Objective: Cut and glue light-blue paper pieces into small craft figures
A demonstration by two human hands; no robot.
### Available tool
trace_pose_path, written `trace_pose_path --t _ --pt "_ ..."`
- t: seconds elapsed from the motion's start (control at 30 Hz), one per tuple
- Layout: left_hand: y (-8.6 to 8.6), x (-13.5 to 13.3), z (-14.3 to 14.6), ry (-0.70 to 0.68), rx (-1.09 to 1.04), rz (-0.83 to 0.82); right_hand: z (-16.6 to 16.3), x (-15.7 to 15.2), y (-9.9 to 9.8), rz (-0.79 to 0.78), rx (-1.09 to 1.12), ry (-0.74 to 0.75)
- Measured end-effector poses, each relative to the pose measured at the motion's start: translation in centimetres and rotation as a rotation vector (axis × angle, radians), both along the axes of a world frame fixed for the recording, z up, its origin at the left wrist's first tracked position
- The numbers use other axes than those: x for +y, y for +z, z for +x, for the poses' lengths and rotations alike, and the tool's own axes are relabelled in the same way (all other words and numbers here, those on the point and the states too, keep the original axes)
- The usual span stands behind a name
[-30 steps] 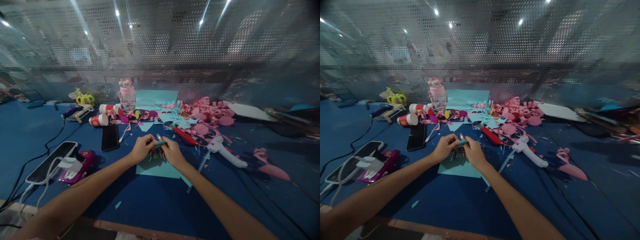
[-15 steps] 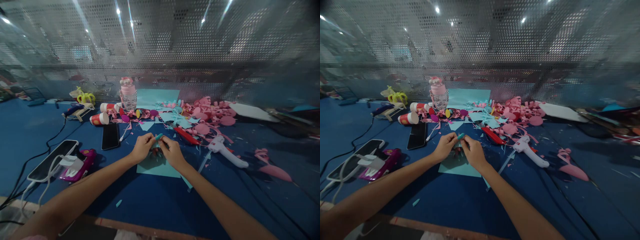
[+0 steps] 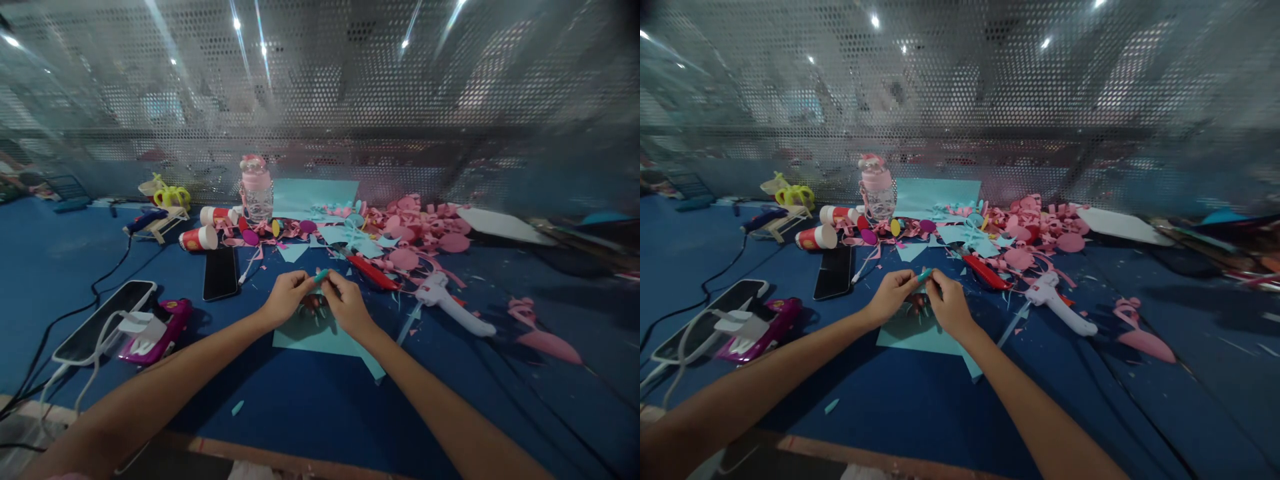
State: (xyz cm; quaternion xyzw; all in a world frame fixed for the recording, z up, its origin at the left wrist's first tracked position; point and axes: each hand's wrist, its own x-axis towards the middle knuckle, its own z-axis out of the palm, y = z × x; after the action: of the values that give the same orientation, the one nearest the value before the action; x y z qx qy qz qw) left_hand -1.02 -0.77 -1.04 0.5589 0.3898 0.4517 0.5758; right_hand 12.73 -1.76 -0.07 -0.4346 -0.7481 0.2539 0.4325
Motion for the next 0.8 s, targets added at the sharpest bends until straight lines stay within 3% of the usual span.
trace_pose_path --t 0.27,0.5,0.8 --pt "0.24 -0.11 -0.19 -0.023 0.136 0.031 -0.16 0.19 -0.61 -0.152 0.044 -0.003" --pt "0.02 -0.49 0.25 -0.087 0.11 -0.027 -0.16 -0.07 -0.11 -0.016 -0.021 -0.099" --pt "0.11 -0.57 0.29 -0.093 0.052 -0.046 -0.34 -0.29 0.15 0.012 0.001 -0.127"
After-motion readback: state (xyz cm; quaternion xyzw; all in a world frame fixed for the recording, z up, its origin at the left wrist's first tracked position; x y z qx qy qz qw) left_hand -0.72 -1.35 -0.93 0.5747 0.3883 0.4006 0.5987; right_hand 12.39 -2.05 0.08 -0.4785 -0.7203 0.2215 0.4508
